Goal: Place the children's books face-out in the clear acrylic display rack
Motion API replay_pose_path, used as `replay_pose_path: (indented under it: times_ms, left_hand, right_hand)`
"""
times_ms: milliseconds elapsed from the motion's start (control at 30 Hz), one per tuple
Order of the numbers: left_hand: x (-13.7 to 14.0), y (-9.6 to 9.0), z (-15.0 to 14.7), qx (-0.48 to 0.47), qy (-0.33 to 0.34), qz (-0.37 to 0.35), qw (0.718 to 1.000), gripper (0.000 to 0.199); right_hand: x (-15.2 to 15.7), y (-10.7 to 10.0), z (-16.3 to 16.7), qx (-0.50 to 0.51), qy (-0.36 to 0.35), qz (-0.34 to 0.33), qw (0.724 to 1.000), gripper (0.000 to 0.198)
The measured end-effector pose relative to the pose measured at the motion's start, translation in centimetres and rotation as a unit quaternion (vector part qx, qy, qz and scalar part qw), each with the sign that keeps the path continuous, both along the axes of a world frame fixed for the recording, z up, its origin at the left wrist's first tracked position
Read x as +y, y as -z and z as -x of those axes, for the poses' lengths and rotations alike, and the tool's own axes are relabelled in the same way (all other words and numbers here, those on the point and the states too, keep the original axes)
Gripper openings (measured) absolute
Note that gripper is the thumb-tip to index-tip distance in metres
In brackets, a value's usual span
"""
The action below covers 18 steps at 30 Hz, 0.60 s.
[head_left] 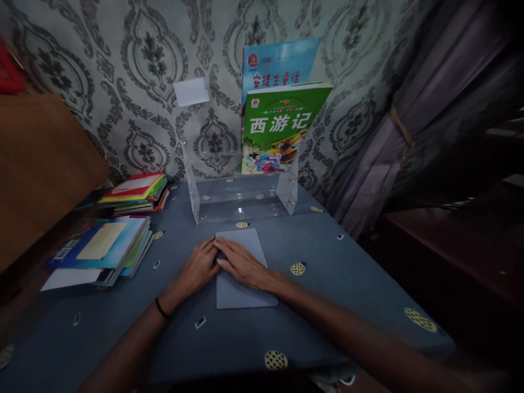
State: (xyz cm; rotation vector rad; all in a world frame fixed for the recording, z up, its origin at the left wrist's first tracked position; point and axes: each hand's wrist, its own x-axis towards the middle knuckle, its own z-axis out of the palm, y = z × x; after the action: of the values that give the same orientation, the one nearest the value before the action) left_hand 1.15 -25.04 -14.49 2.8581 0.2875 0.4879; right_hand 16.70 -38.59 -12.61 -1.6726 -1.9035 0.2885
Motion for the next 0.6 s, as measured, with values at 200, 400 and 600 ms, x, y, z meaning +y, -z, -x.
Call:
replay_pose_path:
  times_ms: [200,400,600]
  left_hand:
    - [-0.2,-0.3,-0.2,-0.006,0.005,-0.003,1.000,0.046]
    - [-0.4,0.0,0.1,-0.009,-0.021,-0.006,1.000,0.047]
    - [-0.7,-0.9,-0.6,0.035,-0.017,-0.033,0.999,0.049]
  right_hand:
    - [1.6,-0.8,0.0,-0.023,0.005,0.063,0.998,0.067]
    - [0.0,0.6,-3.3,-0.046,0.078,0.046,0.995,0.063]
    - [-1.6,0.9,-7.4,0.121,0.109,0.010,0.987,0.059]
